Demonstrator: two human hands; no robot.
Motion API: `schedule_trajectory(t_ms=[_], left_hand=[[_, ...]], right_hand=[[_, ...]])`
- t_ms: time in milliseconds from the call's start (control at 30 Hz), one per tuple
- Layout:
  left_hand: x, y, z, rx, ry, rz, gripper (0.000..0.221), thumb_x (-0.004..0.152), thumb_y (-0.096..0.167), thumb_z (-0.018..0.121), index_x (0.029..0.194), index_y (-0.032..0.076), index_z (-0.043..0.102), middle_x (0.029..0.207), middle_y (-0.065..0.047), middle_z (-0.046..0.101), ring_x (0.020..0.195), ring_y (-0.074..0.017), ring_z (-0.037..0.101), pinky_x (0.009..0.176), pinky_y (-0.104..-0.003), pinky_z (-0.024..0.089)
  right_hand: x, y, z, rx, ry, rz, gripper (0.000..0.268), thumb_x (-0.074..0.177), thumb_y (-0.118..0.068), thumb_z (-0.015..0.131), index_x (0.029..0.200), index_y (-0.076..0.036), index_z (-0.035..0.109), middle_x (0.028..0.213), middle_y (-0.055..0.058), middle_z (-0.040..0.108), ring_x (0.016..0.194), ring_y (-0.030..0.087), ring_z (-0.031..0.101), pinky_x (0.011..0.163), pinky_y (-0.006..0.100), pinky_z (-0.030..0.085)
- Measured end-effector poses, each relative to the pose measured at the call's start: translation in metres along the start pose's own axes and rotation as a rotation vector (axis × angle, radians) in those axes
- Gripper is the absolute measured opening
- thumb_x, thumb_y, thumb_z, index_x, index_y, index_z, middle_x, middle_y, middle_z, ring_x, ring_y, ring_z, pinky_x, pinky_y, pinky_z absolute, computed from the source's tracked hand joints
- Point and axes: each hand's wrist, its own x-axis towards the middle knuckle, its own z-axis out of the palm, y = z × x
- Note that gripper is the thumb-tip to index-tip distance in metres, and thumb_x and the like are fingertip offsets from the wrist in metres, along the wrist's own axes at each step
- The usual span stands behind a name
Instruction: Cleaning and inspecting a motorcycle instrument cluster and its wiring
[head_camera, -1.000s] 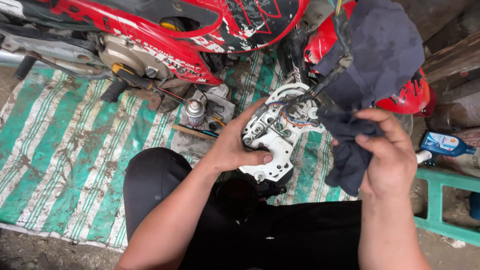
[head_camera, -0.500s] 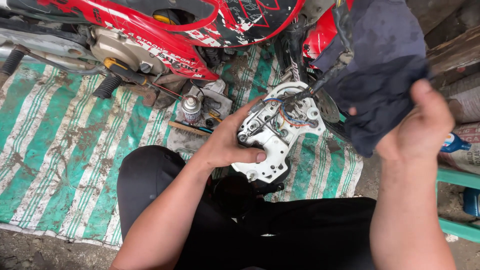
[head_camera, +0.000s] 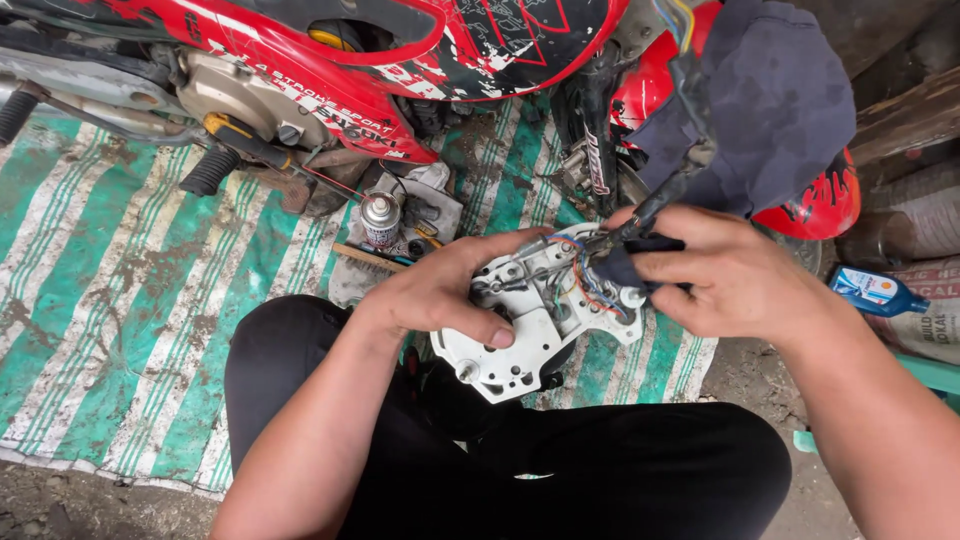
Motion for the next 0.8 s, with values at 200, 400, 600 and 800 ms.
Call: schedule_trajectory(t_ms=[200,400,600,800], left_hand=[[-0.012,0.004,-0.010,-0.157,-0.019,0.024,0.086,0.071,0.019,0.087,0.150,-0.004,0.061,0.134,-0.010,0.075,0.115,-0.0217,0.066,0.109,-0.033,0.052],[-0.011,0.010,-0.014,0.072,0.042,0.028,0.110,0.065,0.020,0.089,0.165,-0.003,0.048,0.150,-0.015,0.072,0.127,-0.0246,0.070,0.115,-0.036,0.051],[-0.009,0.016,-0.018,0.129,0.037,0.023,0.113,0.063,0.020,0.092,0.165,0.000,0.048,0.146,-0.013,0.076,0.122,-0.0235,0.073,0.110,-0.035,0.055],[-0.008,0.012,-0.021,0.173,0.041,-0.014,0.112,0.061,0.021,0.093,0.163,0.000,0.051,0.141,-0.013,0.078,0.115,-0.0219,0.075,0.106,-0.033,0.057]], right_hand=[[-0.051,0.055,0.003,-0.022,0.354,0.258,0.029,0.084,0.010,0.082,0.112,0.016,0.078,0.129,0.025,0.079,0.089,0.028,0.069,0.081,0.036,0.052],[-0.060,0.042,-0.005,0.098,0.390,0.189,0.027,0.077,0.011,0.080,0.098,0.018,0.064,0.137,0.035,0.073,0.084,0.030,0.061,0.080,0.038,0.048],[-0.018,0.019,0.011,-0.077,0.261,-0.083,0.027,0.070,0.013,0.071,0.097,0.005,0.071,0.126,0.028,0.070,0.098,0.040,0.070,0.080,0.041,0.054],[0.003,0.021,0.003,-0.545,0.041,-0.371,0.033,0.085,-0.018,0.082,0.116,-0.007,0.083,0.119,0.014,0.072,0.095,0.033,0.071,0.083,0.043,0.062]])
